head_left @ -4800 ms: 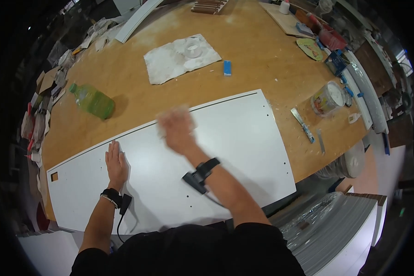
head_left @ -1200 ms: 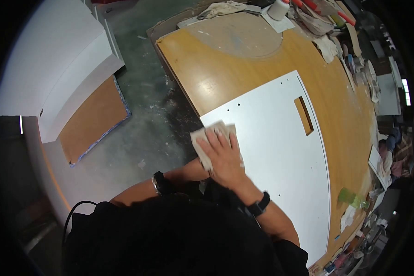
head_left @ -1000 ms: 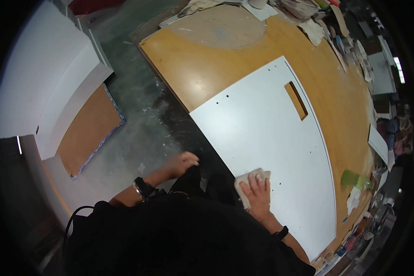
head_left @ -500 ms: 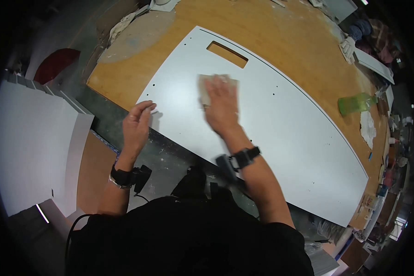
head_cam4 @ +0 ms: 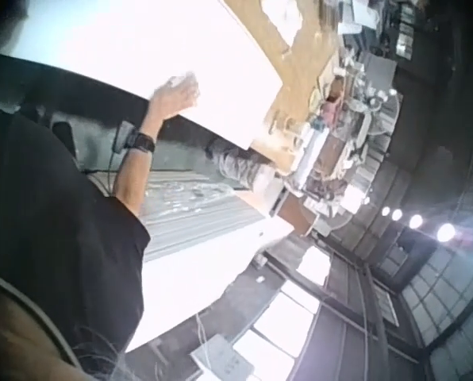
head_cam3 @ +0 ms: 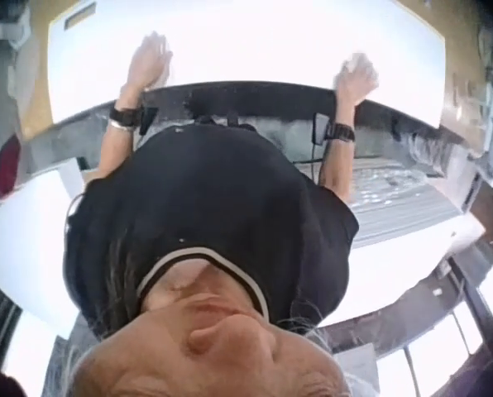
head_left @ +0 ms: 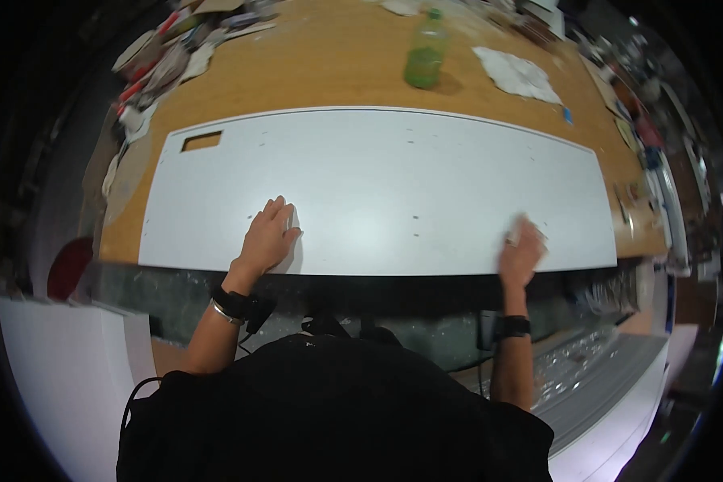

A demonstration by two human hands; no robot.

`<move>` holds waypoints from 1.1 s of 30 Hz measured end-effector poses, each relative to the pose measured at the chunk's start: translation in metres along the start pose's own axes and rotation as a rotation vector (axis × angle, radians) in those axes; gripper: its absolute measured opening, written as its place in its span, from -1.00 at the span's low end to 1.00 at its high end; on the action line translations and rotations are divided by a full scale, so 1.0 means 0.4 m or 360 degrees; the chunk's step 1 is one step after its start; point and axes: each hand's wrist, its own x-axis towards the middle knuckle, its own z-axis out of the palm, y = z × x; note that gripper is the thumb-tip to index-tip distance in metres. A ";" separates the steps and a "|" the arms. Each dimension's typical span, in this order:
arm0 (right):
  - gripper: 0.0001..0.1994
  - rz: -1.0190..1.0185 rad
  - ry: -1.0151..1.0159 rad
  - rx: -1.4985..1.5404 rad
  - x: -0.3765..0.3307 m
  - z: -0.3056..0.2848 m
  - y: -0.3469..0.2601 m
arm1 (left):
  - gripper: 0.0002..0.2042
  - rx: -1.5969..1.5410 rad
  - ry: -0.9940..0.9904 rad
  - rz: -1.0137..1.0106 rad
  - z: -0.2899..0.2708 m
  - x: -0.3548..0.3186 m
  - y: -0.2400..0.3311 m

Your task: Manually sanding the edges and surface of a large white wood panel using sandpaper and a sanding block.

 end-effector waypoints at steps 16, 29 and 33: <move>-0.49 0.0339 -0.0079 0.0095 0.011 -0.088 0.359 | -0.50 -0.0114 -0.0700 0.0660 0.123 0.477 0.482; -0.47 -0.0351 -0.0301 0.0576 0.086 -0.110 0.280 | -0.30 0.0126 -0.0638 0.0857 0.314 0.427 0.808; -0.47 -0.0140 -0.0241 0.0478 0.123 -0.137 0.583 | -0.31 0.0220 -0.0533 0.0634 0.359 0.437 0.897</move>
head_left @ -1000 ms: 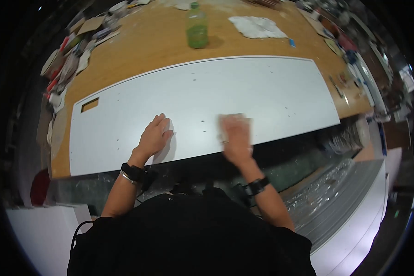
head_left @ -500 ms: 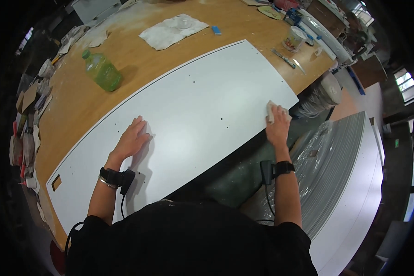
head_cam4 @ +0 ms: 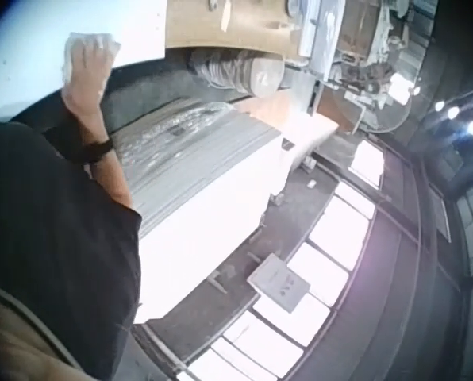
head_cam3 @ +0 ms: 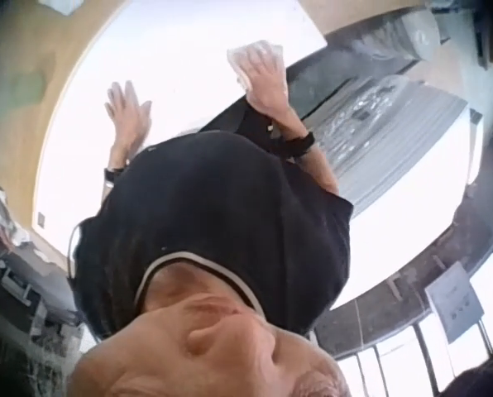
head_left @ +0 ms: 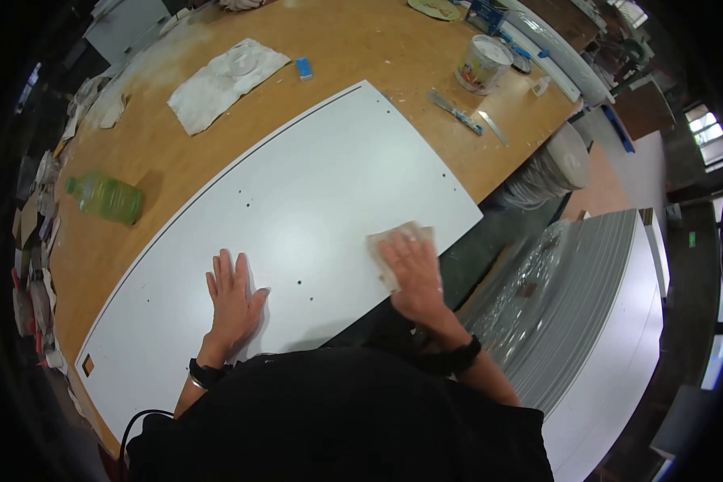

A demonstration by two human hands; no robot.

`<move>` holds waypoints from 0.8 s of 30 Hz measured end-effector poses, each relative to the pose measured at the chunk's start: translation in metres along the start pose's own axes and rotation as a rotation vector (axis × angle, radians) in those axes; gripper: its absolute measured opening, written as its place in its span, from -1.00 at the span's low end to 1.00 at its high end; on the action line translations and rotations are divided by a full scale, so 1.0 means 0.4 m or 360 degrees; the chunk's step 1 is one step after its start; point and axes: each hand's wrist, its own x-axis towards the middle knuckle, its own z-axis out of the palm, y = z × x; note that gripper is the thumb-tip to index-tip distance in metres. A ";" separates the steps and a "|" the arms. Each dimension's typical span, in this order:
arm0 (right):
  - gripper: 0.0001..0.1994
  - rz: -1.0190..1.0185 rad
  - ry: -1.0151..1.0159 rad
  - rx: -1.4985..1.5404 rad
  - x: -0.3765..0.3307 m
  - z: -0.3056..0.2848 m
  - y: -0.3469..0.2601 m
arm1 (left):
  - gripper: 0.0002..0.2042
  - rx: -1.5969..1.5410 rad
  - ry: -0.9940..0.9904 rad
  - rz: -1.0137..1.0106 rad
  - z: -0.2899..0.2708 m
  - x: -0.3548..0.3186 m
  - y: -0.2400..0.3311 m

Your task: Manually sanding the edges and surface of a large white wood panel using sandpaper and a sanding block.

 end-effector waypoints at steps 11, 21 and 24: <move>-0.52 0.0237 0.0823 -0.0184 0.256 -0.330 0.712 | -0.26 -0.0080 0.0122 -0.0670 0.045 0.225 0.279; -0.58 -0.0054 0.0231 0.0405 0.397 -0.167 0.619 | -0.29 -0.0097 0.0137 -0.0810 0.023 0.332 0.318; -0.63 -0.0091 0.0311 0.0095 0.449 -0.130 0.617 | -0.29 -0.0085 0.0201 -0.0797 0.020 0.399 0.311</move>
